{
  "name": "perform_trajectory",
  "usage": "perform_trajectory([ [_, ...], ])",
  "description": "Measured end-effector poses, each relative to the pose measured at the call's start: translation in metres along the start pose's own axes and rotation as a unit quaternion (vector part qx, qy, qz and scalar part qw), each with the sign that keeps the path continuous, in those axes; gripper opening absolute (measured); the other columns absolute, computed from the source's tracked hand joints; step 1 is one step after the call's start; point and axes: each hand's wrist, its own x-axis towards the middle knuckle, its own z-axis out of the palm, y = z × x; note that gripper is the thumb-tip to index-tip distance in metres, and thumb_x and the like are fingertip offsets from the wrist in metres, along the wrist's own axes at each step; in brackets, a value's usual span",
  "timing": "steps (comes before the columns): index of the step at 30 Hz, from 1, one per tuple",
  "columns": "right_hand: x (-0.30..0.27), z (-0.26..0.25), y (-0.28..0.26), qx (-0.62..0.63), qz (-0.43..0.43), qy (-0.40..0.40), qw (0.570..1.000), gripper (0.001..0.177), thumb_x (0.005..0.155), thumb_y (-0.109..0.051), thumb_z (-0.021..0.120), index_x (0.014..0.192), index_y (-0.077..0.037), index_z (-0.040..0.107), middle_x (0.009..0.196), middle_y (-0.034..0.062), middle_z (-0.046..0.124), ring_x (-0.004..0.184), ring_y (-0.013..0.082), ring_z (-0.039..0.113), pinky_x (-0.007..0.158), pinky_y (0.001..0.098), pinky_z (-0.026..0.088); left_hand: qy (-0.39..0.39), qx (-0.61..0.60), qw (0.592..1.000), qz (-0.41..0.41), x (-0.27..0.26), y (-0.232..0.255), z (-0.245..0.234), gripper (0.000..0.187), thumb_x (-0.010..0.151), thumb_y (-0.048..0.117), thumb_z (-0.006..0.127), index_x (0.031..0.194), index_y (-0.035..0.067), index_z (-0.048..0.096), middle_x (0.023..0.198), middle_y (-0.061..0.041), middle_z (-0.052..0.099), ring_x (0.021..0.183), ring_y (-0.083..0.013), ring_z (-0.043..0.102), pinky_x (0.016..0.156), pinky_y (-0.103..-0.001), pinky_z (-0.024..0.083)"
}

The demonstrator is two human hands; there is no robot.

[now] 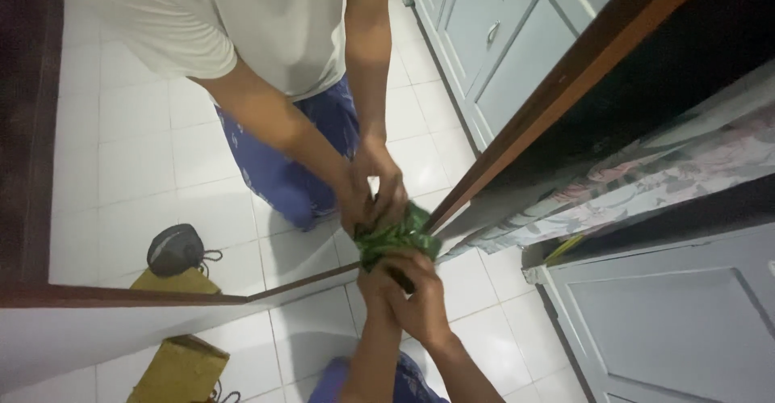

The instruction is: The person sprays a green cloth with a white spray bottle, then wipes a large wall mirror in front of them. They repeatedly fold and reposition the cloth while continuing to wipe the mirror surface.

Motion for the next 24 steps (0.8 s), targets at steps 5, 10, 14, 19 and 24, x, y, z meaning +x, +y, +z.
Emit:
perform_trajectory([
  [5,0.011,-0.016,-0.016,0.072,0.066,0.029,0.995,0.031,0.083,0.003,0.071,0.113,0.002,0.071,0.126,0.0157,0.067,0.106,0.0292,0.074,0.082,0.0327,0.064,-0.074,-0.07,0.992,-0.077,-0.018,0.01,0.035,0.025,0.104,0.022,0.046,0.109,0.0,0.058,0.09,-0.008,0.06,0.067,-0.0181,0.061,0.054,-0.03,0.053],
  [10,-0.004,0.014,0.044,-0.021,-0.005,0.05,0.999,0.028,0.083,0.003,0.074,0.111,0.003,0.072,0.121,0.0188,0.07,0.112,0.0355,0.069,0.094,0.0423,0.056,0.102,0.099,0.988,-0.065,0.011,-0.005,0.009,0.017,0.099,0.012,0.052,0.113,0.009,0.062,0.1,-0.009,0.066,0.077,-0.0207,0.066,0.064,-0.032,0.057],
  [14,-0.012,0.038,0.06,-0.009,0.081,-0.02,0.996,0.024,0.085,-0.002,0.074,0.108,0.002,0.074,0.118,0.0183,0.072,0.106,0.0332,0.071,0.09,0.0415,0.058,0.069,0.103,0.992,0.036,0.059,-0.04,-0.07,0.02,0.104,0.013,0.052,0.112,-0.002,0.061,0.097,-0.009,0.062,0.074,-0.0214,0.061,0.06,-0.034,0.055],
  [19,-0.003,0.026,0.017,0.012,0.137,-0.059,0.989,0.023,0.087,-0.004,0.072,0.11,-0.001,0.076,0.113,0.0168,0.074,0.103,0.0304,0.074,0.088,0.0388,0.06,0.012,-0.058,0.998,0.021,0.012,-0.001,-0.03,0.023,0.104,0.019,0.049,0.112,0.002,0.062,0.091,-0.007,0.061,0.066,-0.0195,0.057,0.054,-0.033,0.053],
  [24,0.016,-0.018,-0.05,0.069,-0.035,-0.005,0.997,0.032,0.085,-0.002,0.072,0.117,0.003,0.071,0.135,0.0207,0.064,0.115,0.0339,0.069,0.088,0.039,0.059,-0.008,0.204,0.974,0.093,-0.045,0.05,0.038,0.022,0.104,0.021,0.054,0.109,0.001,0.062,0.09,-0.012,0.061,0.065,-0.0184,0.06,0.051,-0.032,0.051],
])
